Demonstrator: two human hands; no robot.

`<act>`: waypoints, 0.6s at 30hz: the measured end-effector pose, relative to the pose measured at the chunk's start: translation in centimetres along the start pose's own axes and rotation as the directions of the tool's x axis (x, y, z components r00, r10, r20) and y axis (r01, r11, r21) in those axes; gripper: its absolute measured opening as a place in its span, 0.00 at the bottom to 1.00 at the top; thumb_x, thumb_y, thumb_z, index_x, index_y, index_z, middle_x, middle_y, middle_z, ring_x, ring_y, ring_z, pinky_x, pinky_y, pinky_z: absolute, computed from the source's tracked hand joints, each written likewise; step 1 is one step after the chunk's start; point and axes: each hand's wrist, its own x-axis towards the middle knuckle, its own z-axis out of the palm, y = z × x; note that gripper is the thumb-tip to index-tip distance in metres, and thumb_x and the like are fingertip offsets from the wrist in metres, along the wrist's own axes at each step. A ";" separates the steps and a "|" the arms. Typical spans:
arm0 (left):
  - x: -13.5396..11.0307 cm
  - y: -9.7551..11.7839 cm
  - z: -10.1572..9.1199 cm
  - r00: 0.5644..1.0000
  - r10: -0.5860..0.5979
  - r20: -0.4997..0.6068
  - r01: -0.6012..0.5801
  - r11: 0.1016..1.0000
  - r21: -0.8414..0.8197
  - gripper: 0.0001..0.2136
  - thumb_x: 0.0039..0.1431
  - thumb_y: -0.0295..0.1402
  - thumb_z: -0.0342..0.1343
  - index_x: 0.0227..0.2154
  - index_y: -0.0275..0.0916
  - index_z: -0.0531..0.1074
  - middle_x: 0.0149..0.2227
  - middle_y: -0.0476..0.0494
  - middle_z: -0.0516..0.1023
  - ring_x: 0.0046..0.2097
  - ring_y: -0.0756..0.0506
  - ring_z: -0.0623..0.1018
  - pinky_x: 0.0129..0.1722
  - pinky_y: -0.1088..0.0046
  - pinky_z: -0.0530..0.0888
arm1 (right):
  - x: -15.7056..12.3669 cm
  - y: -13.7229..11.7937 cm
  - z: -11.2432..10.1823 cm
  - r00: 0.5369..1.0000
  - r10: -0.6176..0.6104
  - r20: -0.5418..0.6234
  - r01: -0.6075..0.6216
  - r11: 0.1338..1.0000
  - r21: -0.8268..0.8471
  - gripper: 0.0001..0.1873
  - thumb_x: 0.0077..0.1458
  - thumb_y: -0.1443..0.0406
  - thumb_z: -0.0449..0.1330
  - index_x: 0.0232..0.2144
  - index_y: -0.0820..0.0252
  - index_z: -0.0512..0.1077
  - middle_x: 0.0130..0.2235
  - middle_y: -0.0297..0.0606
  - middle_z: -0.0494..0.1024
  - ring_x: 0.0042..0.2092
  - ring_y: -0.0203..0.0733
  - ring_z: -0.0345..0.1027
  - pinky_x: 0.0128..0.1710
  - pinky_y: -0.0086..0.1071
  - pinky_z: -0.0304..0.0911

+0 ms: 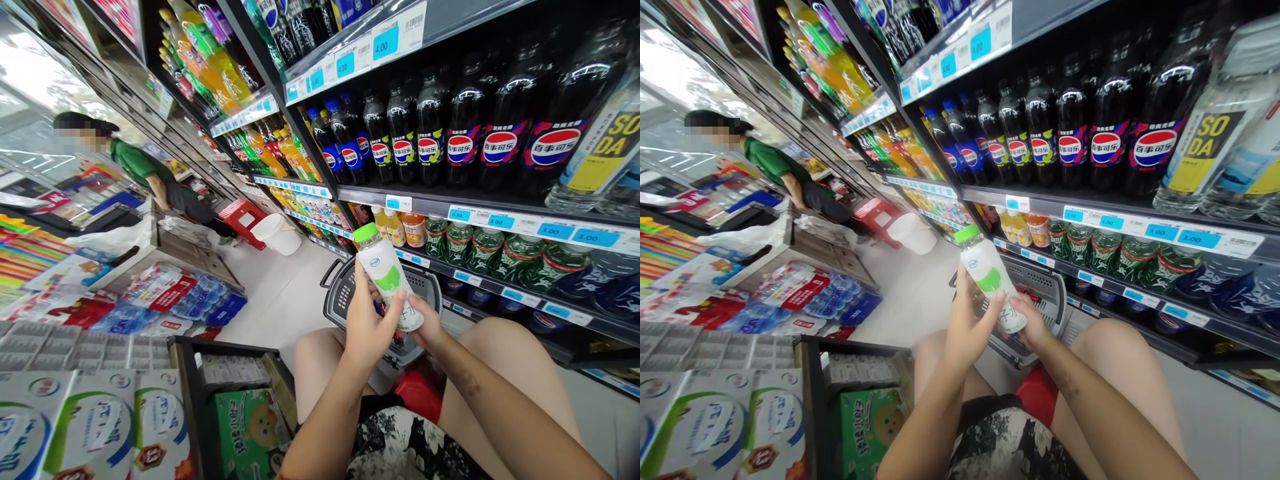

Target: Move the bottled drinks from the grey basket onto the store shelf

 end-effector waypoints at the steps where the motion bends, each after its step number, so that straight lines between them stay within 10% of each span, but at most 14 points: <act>1: 0.0 0.0 0.2 1.000 -0.001 -0.016 0.001 1.000 -0.001 0.36 0.64 0.39 0.59 0.69 0.46 0.47 0.59 0.37 0.72 0.55 0.42 0.78 0.53 0.67 0.75 | 0.1 0.0 -0.2 1.000 0.011 0.007 -0.011 0.999 0.030 0.26 0.50 0.42 0.60 0.26 0.60 0.66 0.18 0.33 0.67 0.16 0.35 0.58 0.11 0.28 0.56; 8: 1.8 0.4 -0.6 0.972 -0.099 -0.215 0.111 0.993 0.043 0.25 0.47 0.45 0.71 0.43 0.38 0.71 0.39 0.41 0.81 0.38 0.42 0.81 0.38 0.68 0.78 | 0.1 0.9 -1.3 0.980 -0.162 -0.118 0.162 0.987 -0.015 0.28 0.50 0.43 0.65 0.35 0.64 0.76 0.28 0.39 0.76 0.27 0.41 0.70 0.25 0.31 0.66; 12: 6.1 4.4 -2.6 0.965 0.013 -0.262 -0.058 0.985 -0.163 0.24 0.43 0.44 0.72 0.39 0.36 0.73 0.38 0.40 0.81 0.38 0.41 0.81 0.37 0.67 0.80 | 1.4 -0.6 -1.8 0.997 -0.070 -0.045 0.078 0.972 0.220 0.42 0.56 0.32 0.50 0.43 0.64 0.77 0.28 0.41 0.76 0.23 0.40 0.67 0.22 0.31 0.60; 18: 17.5 15.7 -3.3 0.658 0.543 -0.521 -0.658 0.751 -0.047 0.33 0.47 0.56 0.69 0.49 0.37 0.70 0.44 0.39 0.79 0.48 0.41 0.80 0.52 0.63 0.79 | 3.1 -2.5 -2.8 0.999 -0.028 -0.019 0.032 0.959 0.283 0.43 0.55 0.33 0.53 0.45 0.67 0.77 0.28 0.41 0.76 0.21 0.35 0.66 0.23 0.26 0.57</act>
